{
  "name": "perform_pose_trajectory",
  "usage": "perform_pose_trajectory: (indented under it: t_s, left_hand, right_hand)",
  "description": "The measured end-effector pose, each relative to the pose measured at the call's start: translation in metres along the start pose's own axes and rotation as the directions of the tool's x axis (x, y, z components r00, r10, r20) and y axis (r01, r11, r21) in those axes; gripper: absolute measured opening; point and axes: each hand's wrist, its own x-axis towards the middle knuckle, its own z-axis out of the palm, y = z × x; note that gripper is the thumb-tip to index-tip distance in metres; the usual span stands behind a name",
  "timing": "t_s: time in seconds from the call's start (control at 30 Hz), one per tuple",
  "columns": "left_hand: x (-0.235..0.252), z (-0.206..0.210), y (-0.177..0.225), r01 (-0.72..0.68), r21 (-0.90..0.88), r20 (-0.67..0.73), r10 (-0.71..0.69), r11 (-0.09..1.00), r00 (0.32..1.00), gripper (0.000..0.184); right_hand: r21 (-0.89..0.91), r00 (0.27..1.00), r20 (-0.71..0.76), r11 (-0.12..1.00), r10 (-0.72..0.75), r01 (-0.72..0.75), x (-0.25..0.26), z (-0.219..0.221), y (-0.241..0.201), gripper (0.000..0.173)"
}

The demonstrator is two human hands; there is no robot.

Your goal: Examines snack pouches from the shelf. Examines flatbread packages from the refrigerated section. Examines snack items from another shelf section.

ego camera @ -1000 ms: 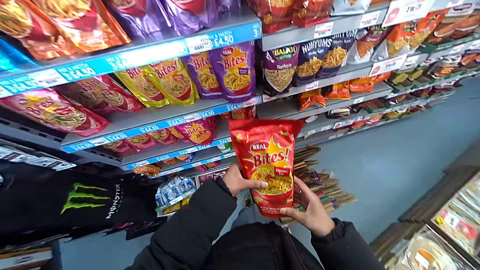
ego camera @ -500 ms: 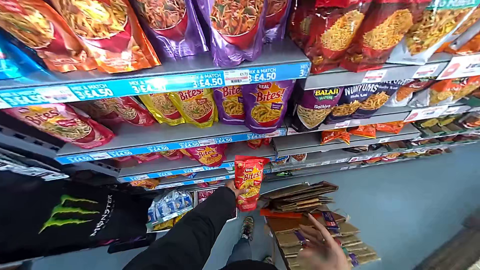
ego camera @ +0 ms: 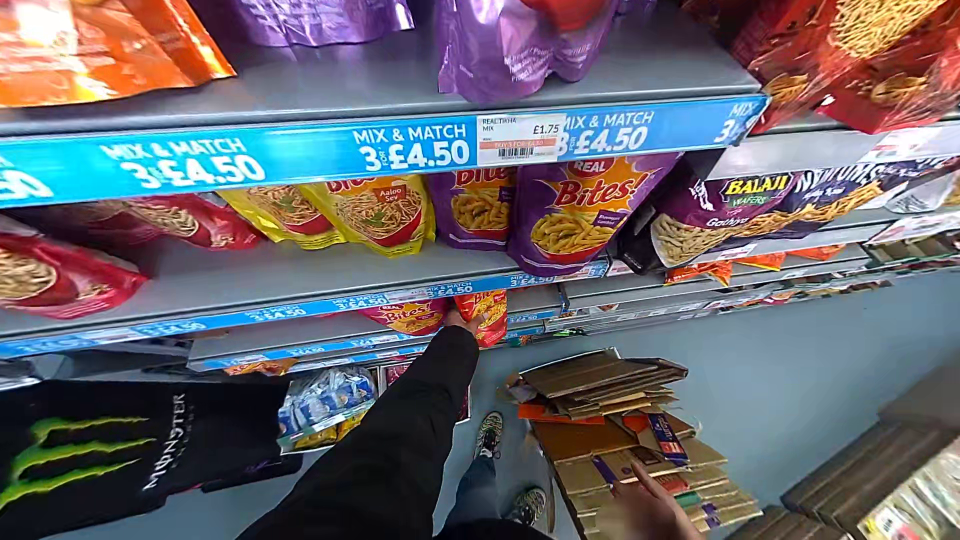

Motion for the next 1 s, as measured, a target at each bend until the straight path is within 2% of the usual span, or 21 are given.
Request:
perform_pose_trajectory:
  t_s: [0.13, 0.27, 0.37, 0.4, 0.43, 0.47, 0.53, 0.6, 0.63, 0.67, 0.7, 0.73, 0.77, 0.83, 0.9, 1.0]
  left_hand:
    - [0.008, 0.001, 0.014, 0.026, 0.007, -0.011, -0.025, 1.000, 1.000, 0.085]
    - [0.020, 0.002, 0.029, 0.055, 0.065, -0.019, -0.054, 0.996, 0.998, 0.085]
    - [0.010, 0.011, 0.043, -0.024, 0.048, -0.147, 0.031, 0.999, 0.989, 0.075]
    - [-0.012, 0.000, 0.071, -0.008, 0.101, -0.099, 0.018, 0.995, 0.995, 0.072]
    - [-0.037, -0.030, 0.122, 0.107, 0.285, 0.146, -0.153, 0.953, 0.977, 0.072]
    - [-0.057, -0.041, 0.157, 0.140, 0.334, 0.177, -0.208, 0.932, 0.962, 0.069]
    - [-0.078, -0.042, 0.181, 0.126, 0.269, 0.104, -0.159, 0.955, 0.982, 0.064]
    - [-0.070, -0.039, 0.171, 0.176, 0.197, 0.111, -0.200, 0.965, 0.974, 0.069]
    - [-0.053, -0.034, 0.151, 0.203, 0.163, 0.136, -0.226, 0.965, 0.965, 0.071]
    - [-0.030, -0.020, 0.114, 0.159, 0.151, 0.118, -0.178, 0.976, 0.977, 0.072]
    - [-0.001, 0.018, 0.055, -0.032, 0.010, -0.189, 0.033, 0.999, 0.981, 0.069]
    - [0.024, 0.030, 0.019, -0.077, 0.036, -0.214, 0.083, 0.996, 0.973, 0.070]
    - [0.038, 0.032, 0.004, -0.043, 0.082, -0.161, 0.056, 0.996, 0.985, 0.071]
    - [0.045, 0.034, 0.000, 0.018, 0.078, -0.123, -0.008, 0.997, 0.992, 0.072]
    - [0.037, 0.032, 0.003, 0.024, 0.089, -0.131, -0.012, 0.996, 0.991, 0.076]
    - [0.029, 0.030, -0.007, -0.089, 0.197, -0.067, 0.105, 0.976, 0.992, 0.074]
  right_hand:
    - [-0.020, 1.000, -0.014, 1.000, 0.021, -0.021, 0.002, 0.006, -0.004, 0.082]
    - [-0.008, 0.999, -0.023, 0.999, 0.031, -0.031, 0.005, 0.006, 0.000, 0.081]
    - [-0.002, 0.998, -0.020, 0.998, 0.059, -0.059, 0.006, 0.009, 0.000, 0.082]
    - [-0.002, 0.997, -0.017, 0.998, 0.070, -0.070, 0.006, 0.010, 0.000, 0.083]
    - [0.002, 0.997, -0.016, 0.997, 0.078, -0.078, 0.006, 0.011, 0.000, 0.083]
    - [0.008, 0.997, -0.018, 0.997, 0.081, -0.081, 0.006, 0.012, 0.001, 0.082]
    - [0.006, 0.995, -0.038, 0.996, 0.087, -0.087, 0.004, 0.014, 0.000, 0.081]
    - [0.000, 0.992, -0.069, 0.994, 0.108, -0.108, 0.001, 0.018, -0.003, 0.079]
    - [0.001, 0.990, -0.080, 0.994, 0.113, -0.113, -0.001, 0.020, -0.003, 0.077]
    - [0.001, 0.989, -0.093, 0.994, 0.112, -0.113, -0.002, 0.021, -0.003, 0.076]
    - [0.008, 0.988, -0.104, 0.994, 0.113, -0.113, -0.004, 0.022, -0.002, 0.076]
    - [0.019, 0.987, -0.111, 0.993, 0.119, -0.118, -0.007, 0.023, 0.000, 0.075]
    - [0.032, 0.985, -0.121, 0.992, 0.126, -0.123, -0.010, 0.024, 0.001, 0.074]
    - [0.052, 0.981, -0.139, 0.991, 0.132, -0.126, -0.015, 0.025, 0.004, 0.075]
    - [0.063, 0.977, -0.167, 0.991, 0.129, -0.120, -0.021, 0.026, 0.011, 0.078]
    - [0.082, 0.970, -0.225, 0.994, 0.093, -0.077, -0.034, 0.026, 0.020, 0.079]
